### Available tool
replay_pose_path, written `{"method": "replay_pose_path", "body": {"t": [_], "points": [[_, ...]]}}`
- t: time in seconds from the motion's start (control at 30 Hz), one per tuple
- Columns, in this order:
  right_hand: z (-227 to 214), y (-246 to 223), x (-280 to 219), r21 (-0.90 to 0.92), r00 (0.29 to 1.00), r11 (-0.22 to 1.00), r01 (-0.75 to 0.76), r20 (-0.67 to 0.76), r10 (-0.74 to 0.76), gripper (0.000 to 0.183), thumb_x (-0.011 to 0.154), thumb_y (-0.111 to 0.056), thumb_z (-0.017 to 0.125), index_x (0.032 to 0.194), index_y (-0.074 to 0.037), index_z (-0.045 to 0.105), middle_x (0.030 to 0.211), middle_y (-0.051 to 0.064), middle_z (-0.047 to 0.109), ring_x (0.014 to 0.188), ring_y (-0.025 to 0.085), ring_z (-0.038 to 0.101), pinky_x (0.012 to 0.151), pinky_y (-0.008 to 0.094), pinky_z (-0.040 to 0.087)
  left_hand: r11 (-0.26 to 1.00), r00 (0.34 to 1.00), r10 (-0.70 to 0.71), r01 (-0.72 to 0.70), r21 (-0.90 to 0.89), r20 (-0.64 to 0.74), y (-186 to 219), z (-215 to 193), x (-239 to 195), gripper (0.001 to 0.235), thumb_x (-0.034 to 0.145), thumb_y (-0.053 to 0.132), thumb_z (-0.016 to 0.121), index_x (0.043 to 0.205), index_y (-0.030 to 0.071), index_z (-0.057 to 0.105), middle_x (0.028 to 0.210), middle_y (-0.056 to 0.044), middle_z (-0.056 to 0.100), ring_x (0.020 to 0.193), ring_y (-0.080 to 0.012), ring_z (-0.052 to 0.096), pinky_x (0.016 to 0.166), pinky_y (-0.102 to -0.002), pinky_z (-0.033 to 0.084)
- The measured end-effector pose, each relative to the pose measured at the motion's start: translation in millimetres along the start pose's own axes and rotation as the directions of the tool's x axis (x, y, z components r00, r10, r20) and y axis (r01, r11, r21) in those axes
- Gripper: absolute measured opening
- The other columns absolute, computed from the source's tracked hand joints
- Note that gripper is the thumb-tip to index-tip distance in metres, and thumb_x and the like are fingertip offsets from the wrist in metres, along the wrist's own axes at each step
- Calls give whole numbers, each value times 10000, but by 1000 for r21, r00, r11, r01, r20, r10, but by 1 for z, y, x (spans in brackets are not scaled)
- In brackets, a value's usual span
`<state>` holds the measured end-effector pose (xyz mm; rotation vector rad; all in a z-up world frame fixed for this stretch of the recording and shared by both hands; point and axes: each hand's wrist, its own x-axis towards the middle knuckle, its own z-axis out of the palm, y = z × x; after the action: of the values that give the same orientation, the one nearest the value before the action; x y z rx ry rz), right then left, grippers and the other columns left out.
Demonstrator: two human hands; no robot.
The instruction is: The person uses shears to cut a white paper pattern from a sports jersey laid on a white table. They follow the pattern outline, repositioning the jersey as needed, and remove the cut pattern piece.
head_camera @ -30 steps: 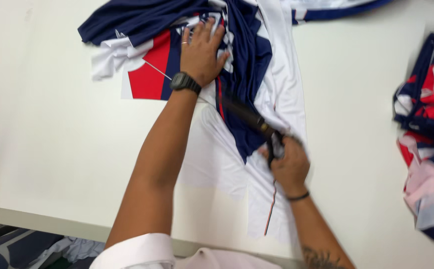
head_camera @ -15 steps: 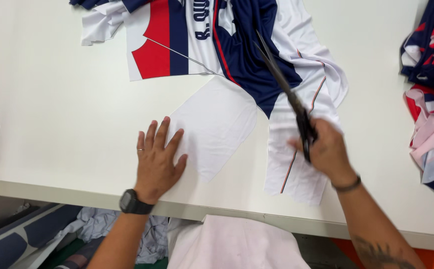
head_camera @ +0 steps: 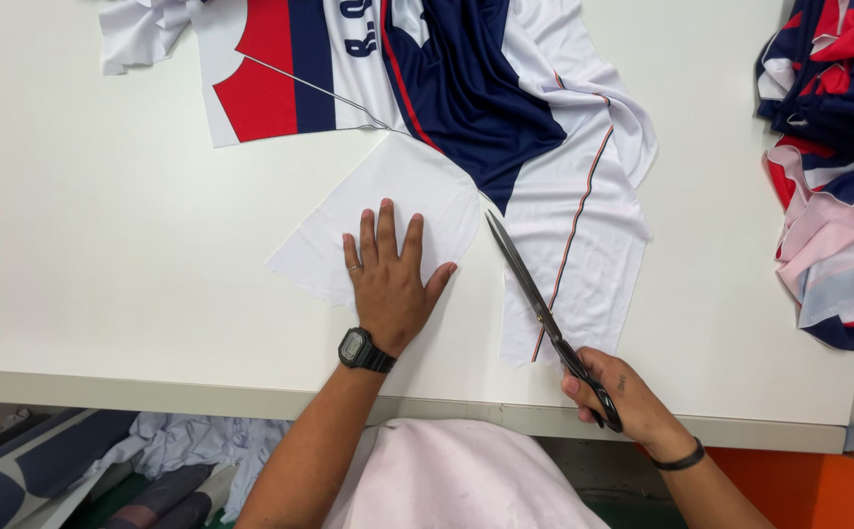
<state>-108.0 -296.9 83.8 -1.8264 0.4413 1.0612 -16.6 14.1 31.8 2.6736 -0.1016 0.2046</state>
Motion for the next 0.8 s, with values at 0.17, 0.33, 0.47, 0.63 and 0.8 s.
{"method": "replay_pose_path", "body": {"t": [0.17, 0.33, 0.47, 0.63, 0.8], "points": [[-10, -25, 21, -40, 1000, 999, 1, -13, -1, 528, 778, -578, 701, 824, -61, 606, 590, -4, 539, 474, 99, 571, 438, 253, 446, 993, 991, 106, -110, -39, -75, 10, 3, -6, 493, 848, 515, 792, 1139, 132, 686, 1403, -145, 506, 1347, -317, 426, 1153, -607, 200], [-13, -40, 31, -46, 998, 997, 64, 3, -64, 548, 780, -604, 689, 813, -65, 597, 581, -9, 529, 476, 98, 573, 440, 248, 454, 976, 972, 214, -216, -13, -96, 13, 9, 17, 199, 882, 318, 799, 957, 154, 711, 1128, -34, 622, 1089, -218, 551, 1061, -474, 314], [-12, -40, 36, -21, 997, 997, 72, 10, -72, 544, 782, -603, 688, 813, -65, 609, 568, -3, 536, 477, 104, 573, 442, 252, 451, 969, 980, 79, -119, -218, -185, 12, 9, 19, 106, 881, 225, 795, 867, 153, 718, 963, -4, 637, 934, -209, 584, 914, -429, 347], [-10, -38, 39, -6, 997, 997, 76, 2, -76, 546, 783, -604, 683, 811, -65, 607, 554, 15, 549, 463, 117, 578, 432, 259, 444, 942, 982, -23, -41, -332, -186, 9, 9, 13, 82, 921, 207, 774, 895, 149, 722, 926, 19, 651, 888, -170, 598, 897, -387, 370], [-10, -38, 42, -21, 995, 995, 100, 2, -100, 561, 782, -628, 677, 815, -72, 609, 561, 12, 559, 466, 115, 584, 432, 254, 454, 942, 984, -22, -39, -332, -176, 8, 7, 13, 91, 931, 213, 768, 891, 146, 721, 906, 18, 658, 866, -167, 595, 898, -387, 366]]}}
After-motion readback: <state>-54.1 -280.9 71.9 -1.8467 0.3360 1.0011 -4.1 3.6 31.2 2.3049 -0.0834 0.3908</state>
